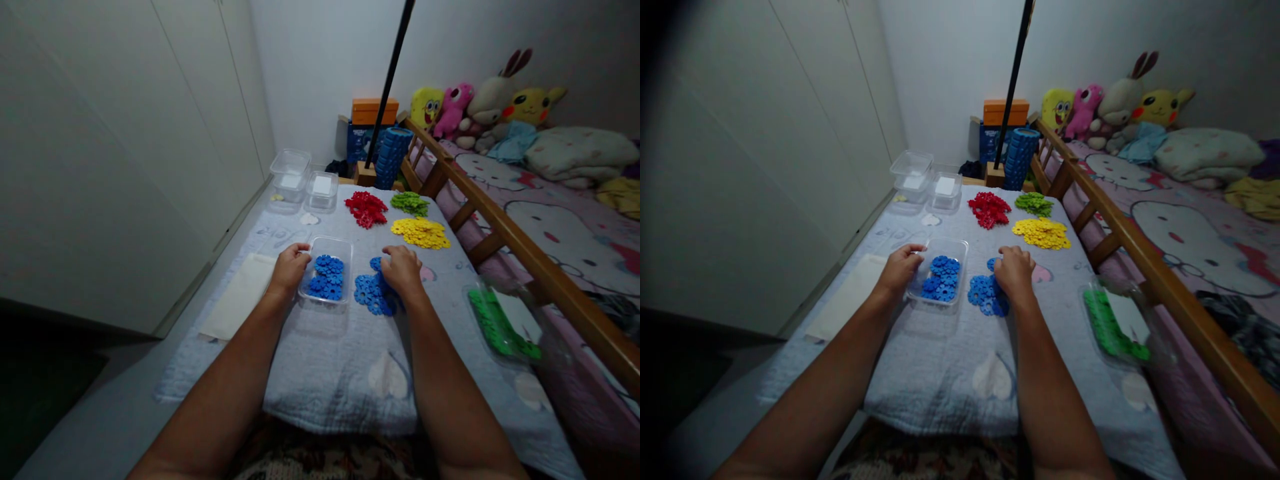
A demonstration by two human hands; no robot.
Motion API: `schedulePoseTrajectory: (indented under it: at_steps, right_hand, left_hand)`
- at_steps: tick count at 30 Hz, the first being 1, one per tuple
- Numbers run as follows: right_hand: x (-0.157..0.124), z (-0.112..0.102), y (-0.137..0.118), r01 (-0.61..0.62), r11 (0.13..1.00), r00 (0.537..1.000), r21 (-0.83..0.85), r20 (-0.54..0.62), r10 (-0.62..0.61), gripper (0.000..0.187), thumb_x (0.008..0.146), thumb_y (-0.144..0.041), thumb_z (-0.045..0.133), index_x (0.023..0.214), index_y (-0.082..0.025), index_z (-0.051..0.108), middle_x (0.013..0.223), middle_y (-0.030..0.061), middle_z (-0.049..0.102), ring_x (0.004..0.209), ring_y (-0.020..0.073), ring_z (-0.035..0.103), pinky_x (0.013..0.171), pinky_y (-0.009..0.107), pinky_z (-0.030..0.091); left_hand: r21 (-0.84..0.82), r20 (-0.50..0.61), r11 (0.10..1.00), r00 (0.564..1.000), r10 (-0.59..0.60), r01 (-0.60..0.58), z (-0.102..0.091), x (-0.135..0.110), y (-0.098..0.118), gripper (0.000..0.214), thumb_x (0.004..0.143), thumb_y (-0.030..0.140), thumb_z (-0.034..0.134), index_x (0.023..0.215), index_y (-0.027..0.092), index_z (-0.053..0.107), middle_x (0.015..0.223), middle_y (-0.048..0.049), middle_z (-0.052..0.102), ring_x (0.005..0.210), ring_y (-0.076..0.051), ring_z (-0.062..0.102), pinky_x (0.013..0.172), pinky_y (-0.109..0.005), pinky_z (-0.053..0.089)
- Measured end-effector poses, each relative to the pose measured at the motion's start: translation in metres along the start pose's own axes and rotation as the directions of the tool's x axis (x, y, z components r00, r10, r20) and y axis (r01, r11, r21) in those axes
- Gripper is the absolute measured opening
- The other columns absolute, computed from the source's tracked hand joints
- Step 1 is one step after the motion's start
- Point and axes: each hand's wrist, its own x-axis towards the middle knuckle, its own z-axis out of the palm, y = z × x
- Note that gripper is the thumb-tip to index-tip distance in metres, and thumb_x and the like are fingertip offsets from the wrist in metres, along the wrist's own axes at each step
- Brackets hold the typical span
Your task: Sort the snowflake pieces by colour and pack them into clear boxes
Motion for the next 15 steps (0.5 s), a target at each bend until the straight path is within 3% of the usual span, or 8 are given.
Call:
schedulePoseTrajectory:
  at_steps: [3, 8, 15]
  right_hand:
    - [-0.0020, 0.0076, 0.0081, -0.046, 0.996, 0.997, -0.079, 0.064, 0.051, 0.029, 0.084, -0.030, 0.060, 0.106, -0.019, 0.076, 0.110, 0.0182, 0.069, 0.107, 0.0353, 0.058, 0.093, 0.052, 0.044]
    - [-0.0021, 0.0094, 0.0040, -0.079, 0.996, 0.991, -0.034, 0.105, 0.083, 0.026, 0.083, -0.029, 0.058, 0.101, -0.019, 0.074, 0.111, 0.0179, 0.069, 0.108, 0.0351, 0.059, 0.094, 0.052, 0.044]
    - [0.0039, 0.0116, 0.0026, -0.152, 0.949, 0.985, 0.275, 0.121, 0.123, 0.014, 0.075, -0.026, 0.057, 0.085, -0.021, 0.067, 0.088, 0.0034, 0.069, 0.087, 0.0211, 0.060, 0.081, 0.034, 0.046]
  left_hand:
    - [-0.004, -0.012, 1.000, 1.000, 0.004, -0.004, 0.0003, -0.0007, 0.0012, 0.038, 0.062, 0.028, 0.061, 0.098, 0.016, 0.068, 0.053, 0.0085, 0.043, 0.045, -0.009, 0.034, 0.046, -0.022, 0.026]
    - [-0.021, -0.011, 1.000, 1.000, -0.003, 0.003, 0.0008, -0.0017, 0.0037, 0.039, 0.062, 0.027, 0.061, 0.099, 0.015, 0.067, 0.054, 0.0082, 0.044, 0.046, -0.010, 0.036, 0.046, -0.022, 0.029]
    - [-0.018, -0.004, 1.000, 1.000, -0.005, 0.005, 0.0006, -0.0013, 0.0036, 0.039, 0.062, 0.027, 0.061, 0.099, 0.015, 0.067, 0.055, 0.0078, 0.047, 0.046, -0.010, 0.038, 0.046, -0.022, 0.030]
